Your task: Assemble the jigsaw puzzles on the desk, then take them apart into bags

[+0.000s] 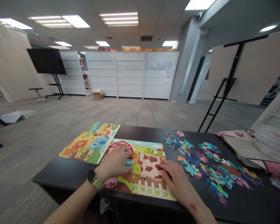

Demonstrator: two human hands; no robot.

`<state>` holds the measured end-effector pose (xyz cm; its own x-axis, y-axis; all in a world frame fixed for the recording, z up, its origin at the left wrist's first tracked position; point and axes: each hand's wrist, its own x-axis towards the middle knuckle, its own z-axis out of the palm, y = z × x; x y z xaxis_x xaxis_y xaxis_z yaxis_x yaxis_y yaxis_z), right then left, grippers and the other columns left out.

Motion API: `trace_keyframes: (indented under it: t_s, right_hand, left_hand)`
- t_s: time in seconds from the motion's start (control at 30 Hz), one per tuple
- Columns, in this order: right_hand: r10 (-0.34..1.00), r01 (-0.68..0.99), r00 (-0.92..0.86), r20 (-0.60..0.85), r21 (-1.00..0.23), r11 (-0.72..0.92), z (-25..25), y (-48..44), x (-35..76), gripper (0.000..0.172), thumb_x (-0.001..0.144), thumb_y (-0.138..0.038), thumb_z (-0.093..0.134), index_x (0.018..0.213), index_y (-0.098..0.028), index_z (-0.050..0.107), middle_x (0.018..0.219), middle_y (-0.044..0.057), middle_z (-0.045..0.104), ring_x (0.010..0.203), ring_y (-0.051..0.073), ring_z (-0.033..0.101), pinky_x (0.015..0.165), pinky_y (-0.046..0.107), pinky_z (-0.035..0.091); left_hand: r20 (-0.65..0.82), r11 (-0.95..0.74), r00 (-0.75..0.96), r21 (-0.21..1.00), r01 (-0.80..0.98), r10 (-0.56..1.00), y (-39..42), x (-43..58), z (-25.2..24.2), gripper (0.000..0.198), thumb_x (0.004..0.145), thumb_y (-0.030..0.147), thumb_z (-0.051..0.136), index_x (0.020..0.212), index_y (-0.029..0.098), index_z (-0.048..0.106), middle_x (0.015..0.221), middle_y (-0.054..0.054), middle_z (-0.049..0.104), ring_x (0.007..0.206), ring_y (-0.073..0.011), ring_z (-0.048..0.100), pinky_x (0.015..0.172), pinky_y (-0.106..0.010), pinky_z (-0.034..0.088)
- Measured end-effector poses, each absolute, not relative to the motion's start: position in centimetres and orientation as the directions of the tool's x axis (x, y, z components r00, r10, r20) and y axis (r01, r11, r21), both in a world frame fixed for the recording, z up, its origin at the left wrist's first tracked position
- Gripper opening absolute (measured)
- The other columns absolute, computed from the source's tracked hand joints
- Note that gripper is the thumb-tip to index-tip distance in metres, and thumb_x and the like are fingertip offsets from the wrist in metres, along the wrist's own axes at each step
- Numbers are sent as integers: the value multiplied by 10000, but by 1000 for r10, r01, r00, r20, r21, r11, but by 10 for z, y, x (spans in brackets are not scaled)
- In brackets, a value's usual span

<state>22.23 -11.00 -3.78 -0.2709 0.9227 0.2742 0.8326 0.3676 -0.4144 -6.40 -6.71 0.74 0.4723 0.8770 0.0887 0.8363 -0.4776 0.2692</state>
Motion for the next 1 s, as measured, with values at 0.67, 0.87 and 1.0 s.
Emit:
trace_keyframes:
  t_s: [0.67, 0.87, 1.0]
  right_hand:
    - [860, 841, -153, 486, -393, 371, -35, -130, 225, 412, 1025, -332, 367, 689, -213, 574, 696, 11, 618, 741, 189, 574, 861, 415, 377]
    - [823, 727, -385, 417, -413, 549, -20, -140, 224, 220, 982, -291, 473, 881, -231, 659, 893, 38, 693, 905, 200, 624, 876, 371, 468]
    - [746, 608, -498, 441, -436, 663, -16, -143, 230, 184, 958, -240, 499, 1045, -246, 661, 1060, 55, 702, 1069, 195, 616, 929, 329, 505]
  left_hand:
    - [64, -492, 494, 265, 829, 867, -49, 1, -3, 780, 793, 751, 503, 1310, 170, 571, 1480, -187, 452, 1387, -413, 352, 1110, -588, 303]
    - [128, -450, 431, 241, 860, 893, -45, 10, -6, 772, 814, 739, 488, 1312, 155, 576, 1426, -203, 481, 1332, -440, 390, 1102, -589, 291]
    - [165, -420, 392, 206, 884, 905, -44, 17, -11, 852, 791, 784, 460, 1333, 135, 563, 1371, -208, 517, 1319, -437, 400, 1132, -567, 252]
